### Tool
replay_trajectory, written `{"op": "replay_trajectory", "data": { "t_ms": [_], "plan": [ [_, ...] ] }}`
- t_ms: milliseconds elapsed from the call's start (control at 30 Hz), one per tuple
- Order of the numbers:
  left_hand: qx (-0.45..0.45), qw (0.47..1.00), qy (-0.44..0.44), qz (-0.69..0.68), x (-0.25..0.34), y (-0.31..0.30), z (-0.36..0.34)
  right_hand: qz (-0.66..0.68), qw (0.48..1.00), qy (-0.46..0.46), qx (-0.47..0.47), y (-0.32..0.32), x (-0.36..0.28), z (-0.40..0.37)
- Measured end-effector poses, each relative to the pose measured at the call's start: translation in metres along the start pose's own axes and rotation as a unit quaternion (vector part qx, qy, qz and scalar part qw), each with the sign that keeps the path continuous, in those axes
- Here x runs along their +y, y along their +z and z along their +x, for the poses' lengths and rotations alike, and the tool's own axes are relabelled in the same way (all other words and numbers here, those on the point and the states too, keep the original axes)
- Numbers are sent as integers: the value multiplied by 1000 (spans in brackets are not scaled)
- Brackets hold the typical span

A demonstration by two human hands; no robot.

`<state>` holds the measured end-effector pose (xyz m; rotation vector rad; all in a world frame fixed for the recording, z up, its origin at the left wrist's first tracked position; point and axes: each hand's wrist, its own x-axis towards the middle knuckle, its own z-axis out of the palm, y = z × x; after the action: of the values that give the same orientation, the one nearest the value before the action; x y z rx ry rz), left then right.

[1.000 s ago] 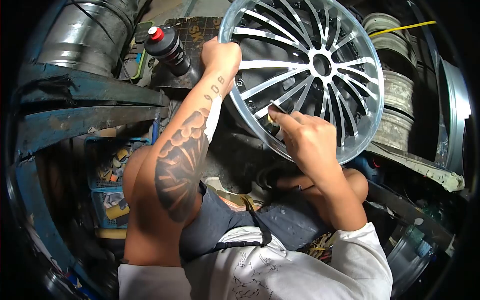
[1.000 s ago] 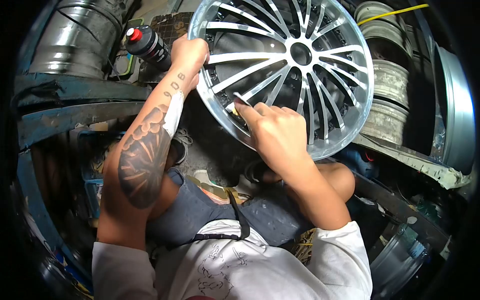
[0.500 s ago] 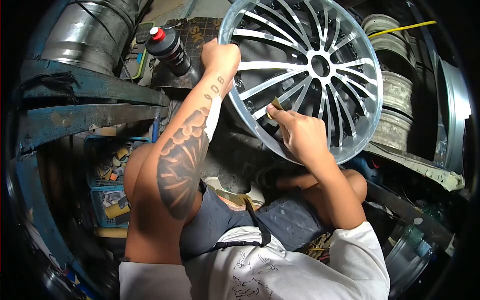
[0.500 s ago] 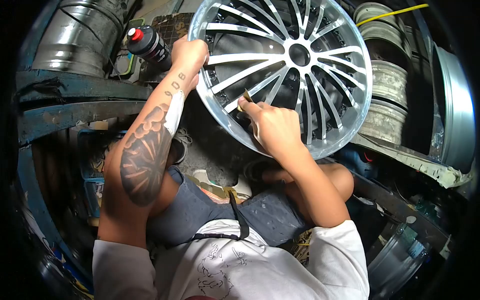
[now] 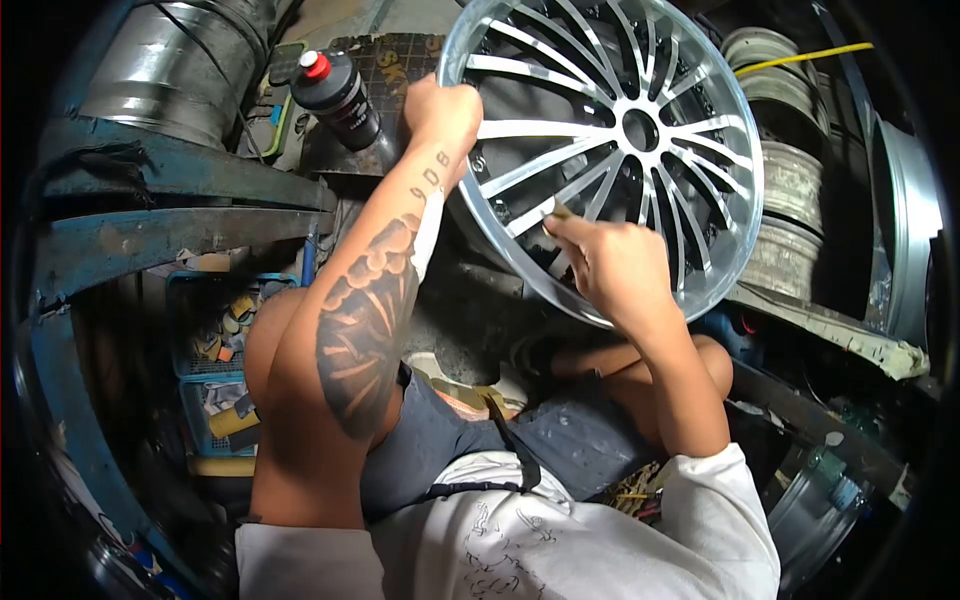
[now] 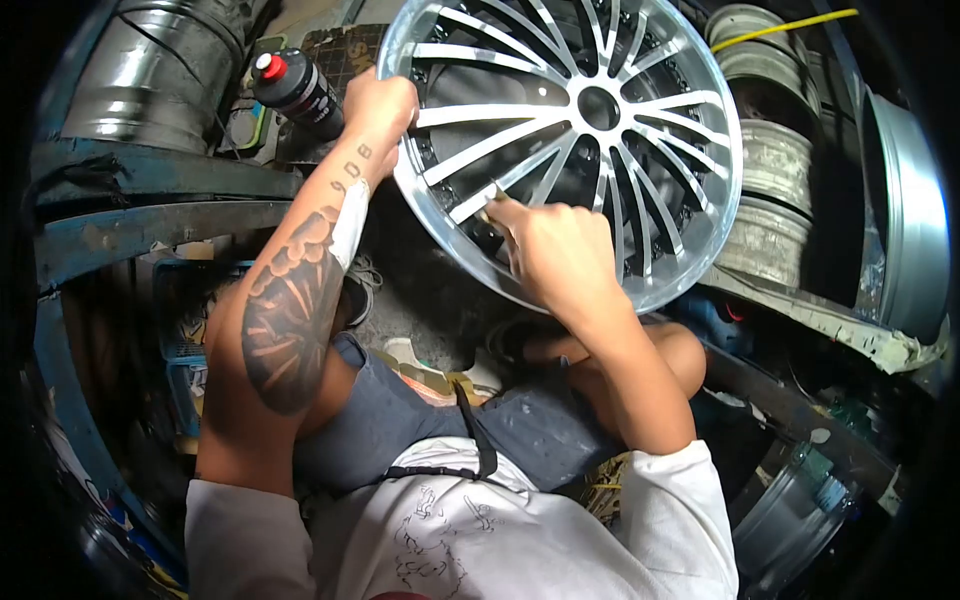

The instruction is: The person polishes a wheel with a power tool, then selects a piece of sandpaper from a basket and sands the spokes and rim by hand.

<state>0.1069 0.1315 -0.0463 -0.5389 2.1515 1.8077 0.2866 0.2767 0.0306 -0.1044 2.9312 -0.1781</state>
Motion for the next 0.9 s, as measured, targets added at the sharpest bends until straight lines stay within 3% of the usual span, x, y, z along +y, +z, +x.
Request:
{"op": "replay_trajectory", "data": {
  "t_ms": [33, 67, 133, 200, 300, 400, 433, 467, 533, 567, 600, 733, 800, 900],
  "plan": [
    [-12, 1000, -13, -22, 1, 1, -1, 99, 989, -36, 106, 4, -2, 1],
    [-19, 998, -21, -47, 5, 2, 1, 91, 990, -33, 104, 12, 4, 8],
    [-17, 1000, -13, -23, 3, 3, -5, 83, 992, -16, 91, 25, 6, 12],
    [-2, 1000, 11, -10, 2, 2, 3, -51, 998, -3, -28, 7, 6, 4],
    [-16, 999, -3, -32, -1, 2, 5, 84, 986, -45, 134, 4, -1, 7],
    [-25, 999, -8, -20, -8, 5, 7, 52, 997, -34, 34, 16, 20, 1],
    [-15, 1000, -2, -12, -2, 3, 8, -35, 999, -20, -32, 5, 22, -3],
    [-16, 1000, 15, -2, -1, 2, 5, 62, 997, -26, 45, 1, 20, -8],
    [-23, 999, -12, -36, -5, 3, 8, 380, 917, 18, 117, 6, 27, -10],
    [-25, 999, -12, -43, -6, 3, 9, 477, 871, 105, 61, 2, 30, -11],
    [-21, 999, 1, -37, -7, 3, 7, 556, 821, 83, 101, 11, 32, -5],
    [-17, 999, 27, -35, -4, 2, 11, 609, 786, 84, 68, 16, 28, -10],
    [-18, 1000, 13, -18, -4, 1, 11, 729, 677, 101, 12, 14, 25, -11],
    [-24, 1000, 4, -14, 0, -1, 8, 697, 711, 66, 61, 16, 18, -11]
  ]
}}
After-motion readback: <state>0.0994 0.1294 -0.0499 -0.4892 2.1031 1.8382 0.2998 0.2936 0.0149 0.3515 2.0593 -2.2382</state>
